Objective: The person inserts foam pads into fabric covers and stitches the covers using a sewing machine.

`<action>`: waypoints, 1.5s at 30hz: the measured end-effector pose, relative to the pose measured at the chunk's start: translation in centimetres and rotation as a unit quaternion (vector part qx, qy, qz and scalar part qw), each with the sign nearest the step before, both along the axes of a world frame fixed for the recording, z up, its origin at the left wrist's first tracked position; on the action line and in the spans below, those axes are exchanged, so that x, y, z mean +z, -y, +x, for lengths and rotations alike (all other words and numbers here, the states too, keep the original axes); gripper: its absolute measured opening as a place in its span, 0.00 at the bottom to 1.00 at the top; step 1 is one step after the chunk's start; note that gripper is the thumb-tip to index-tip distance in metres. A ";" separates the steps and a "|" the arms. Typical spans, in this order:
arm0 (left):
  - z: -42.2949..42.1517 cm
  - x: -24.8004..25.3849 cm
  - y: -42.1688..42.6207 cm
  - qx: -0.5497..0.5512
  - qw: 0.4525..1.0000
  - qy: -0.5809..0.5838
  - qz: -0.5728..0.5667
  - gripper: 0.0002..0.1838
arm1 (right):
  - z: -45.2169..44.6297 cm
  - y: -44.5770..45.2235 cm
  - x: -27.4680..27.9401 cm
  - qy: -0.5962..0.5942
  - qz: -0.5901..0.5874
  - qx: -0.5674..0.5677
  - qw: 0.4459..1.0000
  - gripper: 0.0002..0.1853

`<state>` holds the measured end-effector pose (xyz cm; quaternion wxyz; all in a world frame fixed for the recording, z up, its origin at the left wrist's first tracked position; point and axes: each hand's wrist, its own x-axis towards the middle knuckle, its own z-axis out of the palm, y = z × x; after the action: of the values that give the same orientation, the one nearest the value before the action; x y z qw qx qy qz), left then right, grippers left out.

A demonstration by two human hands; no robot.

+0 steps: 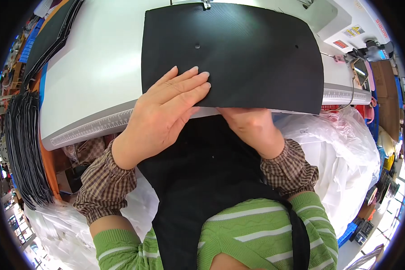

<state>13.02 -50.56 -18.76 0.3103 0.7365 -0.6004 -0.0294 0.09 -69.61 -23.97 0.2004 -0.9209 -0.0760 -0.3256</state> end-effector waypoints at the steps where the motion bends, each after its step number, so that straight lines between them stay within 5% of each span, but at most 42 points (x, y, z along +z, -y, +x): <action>1: -0.1 0.0 0.1 0.000 1.000 -0.002 0.004 0.22 | 0.1 -0.2 -0.6 0.014 -0.031 -0.024 0.999 0.17; 4: -0.1 0.1 0.1 -0.003 1.000 -0.004 0.009 0.22 | 0.2 -0.7 -1.4 0.044 -0.095 -0.074 0.992 0.17; 9: -0.1 0.3 0.2 -0.006 0.999 -0.001 0.036 0.22 | -0.8 -0.8 0.2 -0.015 0.000 -0.023 1.000 0.15; 15: 2.0 -0.1 0.8 -0.034 0.993 0.102 0.043 0.19 | -4.9 -0.3 2.1 -0.062 0.168 0.169 0.969 0.12; 20: 2.9 -0.6 1.3 -0.064 0.991 0.119 0.012 0.16 | -2.0 2.2 4.8 -0.101 0.122 0.023 0.987 0.14; 31: 3.5 -3.0 -2.3 -0.061 0.991 0.079 -0.088 0.14 | 4.4 1.7 4.6 -0.098 -0.136 0.158 0.973 0.19; 45: 3.0 -2.7 -1.9 -0.078 0.992 0.068 -0.070 0.16 | 4.1 2.7 3.3 -0.090 -0.095 0.172 0.976 0.18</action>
<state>16.03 -48.69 -21.49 0.3167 0.6643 -0.6760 0.0388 4.20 -72.28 -20.62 0.1709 -0.9345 -0.2453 -0.1930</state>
